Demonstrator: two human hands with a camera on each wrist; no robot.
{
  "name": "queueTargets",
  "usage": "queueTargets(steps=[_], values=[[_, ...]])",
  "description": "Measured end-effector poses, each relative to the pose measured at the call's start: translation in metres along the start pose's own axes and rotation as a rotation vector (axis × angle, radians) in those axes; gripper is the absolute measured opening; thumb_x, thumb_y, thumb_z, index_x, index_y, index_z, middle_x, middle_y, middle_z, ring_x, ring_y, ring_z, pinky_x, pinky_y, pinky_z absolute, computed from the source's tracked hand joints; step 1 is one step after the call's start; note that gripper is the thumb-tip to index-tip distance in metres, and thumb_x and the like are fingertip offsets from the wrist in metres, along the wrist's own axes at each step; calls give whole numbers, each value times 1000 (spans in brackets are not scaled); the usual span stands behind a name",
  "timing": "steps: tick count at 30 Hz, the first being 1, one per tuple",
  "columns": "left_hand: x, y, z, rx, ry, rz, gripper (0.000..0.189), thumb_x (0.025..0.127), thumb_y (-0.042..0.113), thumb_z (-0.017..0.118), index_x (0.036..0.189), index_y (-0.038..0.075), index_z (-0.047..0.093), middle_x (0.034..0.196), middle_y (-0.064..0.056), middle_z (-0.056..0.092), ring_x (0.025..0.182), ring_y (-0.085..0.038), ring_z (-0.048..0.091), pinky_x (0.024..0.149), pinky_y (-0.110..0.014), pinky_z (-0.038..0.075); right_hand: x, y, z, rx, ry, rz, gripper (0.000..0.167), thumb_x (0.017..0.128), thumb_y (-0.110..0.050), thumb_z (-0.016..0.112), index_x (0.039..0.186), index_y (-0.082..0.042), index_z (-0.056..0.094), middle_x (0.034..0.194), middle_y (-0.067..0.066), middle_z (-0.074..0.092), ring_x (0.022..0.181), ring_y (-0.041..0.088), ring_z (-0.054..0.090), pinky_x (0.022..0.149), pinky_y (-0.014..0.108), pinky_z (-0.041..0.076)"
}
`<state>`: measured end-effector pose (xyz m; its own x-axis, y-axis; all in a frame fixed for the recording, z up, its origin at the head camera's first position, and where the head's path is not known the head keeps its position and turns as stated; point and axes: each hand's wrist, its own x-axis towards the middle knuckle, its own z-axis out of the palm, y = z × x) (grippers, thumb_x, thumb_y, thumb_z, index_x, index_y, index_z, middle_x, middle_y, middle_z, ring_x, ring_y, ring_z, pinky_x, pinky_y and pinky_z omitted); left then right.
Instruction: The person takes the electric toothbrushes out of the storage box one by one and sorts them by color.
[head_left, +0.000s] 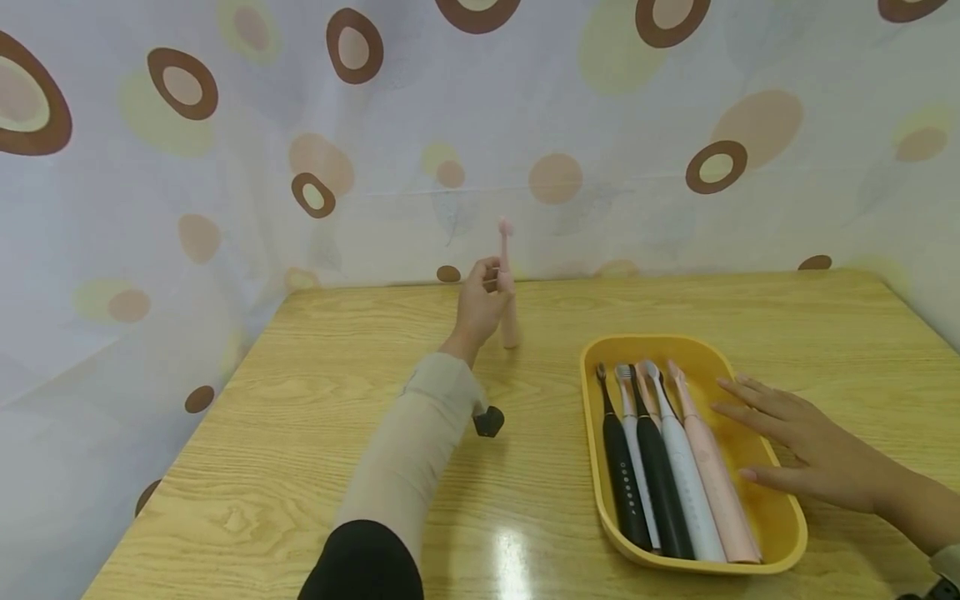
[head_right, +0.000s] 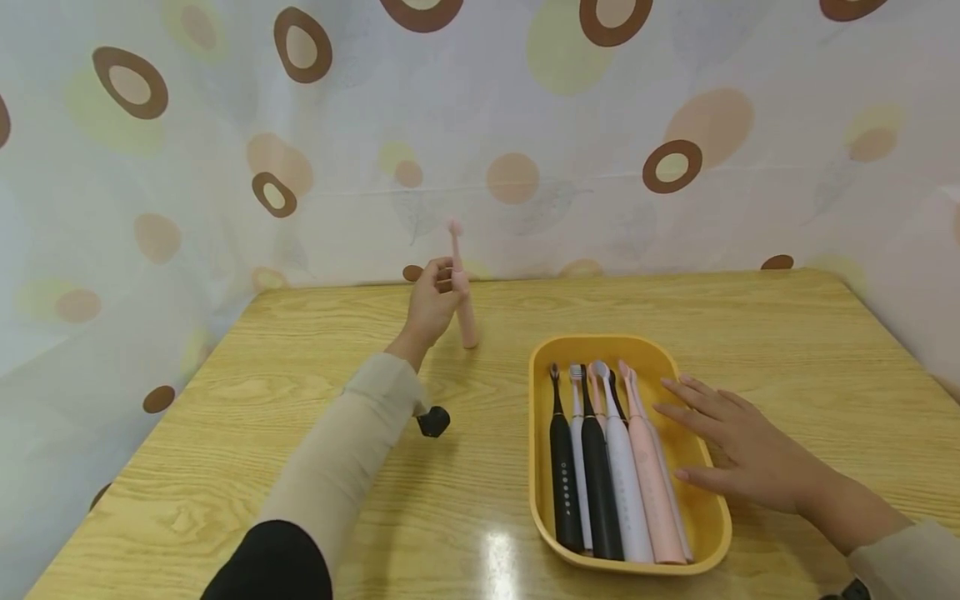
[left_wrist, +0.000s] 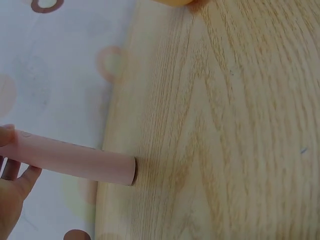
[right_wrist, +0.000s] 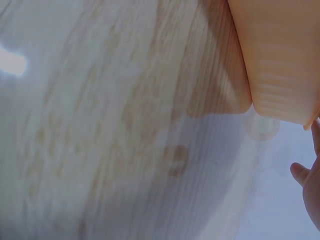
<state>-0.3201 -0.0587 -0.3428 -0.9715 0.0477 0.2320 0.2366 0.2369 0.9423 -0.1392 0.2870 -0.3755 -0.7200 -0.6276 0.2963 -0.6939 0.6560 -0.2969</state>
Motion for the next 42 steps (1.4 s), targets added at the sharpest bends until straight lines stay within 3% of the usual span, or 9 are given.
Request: queueTargets(steps=[15,37,42], values=[[5,-9,3,66,20,55,43,81,-1,56,121,11,45,114,-8,51,103,-20,49,81,-28,44,-1,0,1,37,3,22,69,73,-23,68,132,-9,35,140,10,21,128,15,5,102,39,0],[13,-11,5,104,5,104,40,80,-3,56,118,7,46,108,-9,52,99,-20,50,78,-25,45,0,1,3,52,7,29,70,72,-21,68,132,-8,35,140,11,21,128,16,5,102,38,0],[12,-10,4,122,7,88,41,80,-1,58,118,6,46,109,-9,52,99,-21,50,79,-24,44,-1,1,4,51,8,23,70,72,-21,69,132,-9,35,139,11,22,128,17,5,102,37,0]])
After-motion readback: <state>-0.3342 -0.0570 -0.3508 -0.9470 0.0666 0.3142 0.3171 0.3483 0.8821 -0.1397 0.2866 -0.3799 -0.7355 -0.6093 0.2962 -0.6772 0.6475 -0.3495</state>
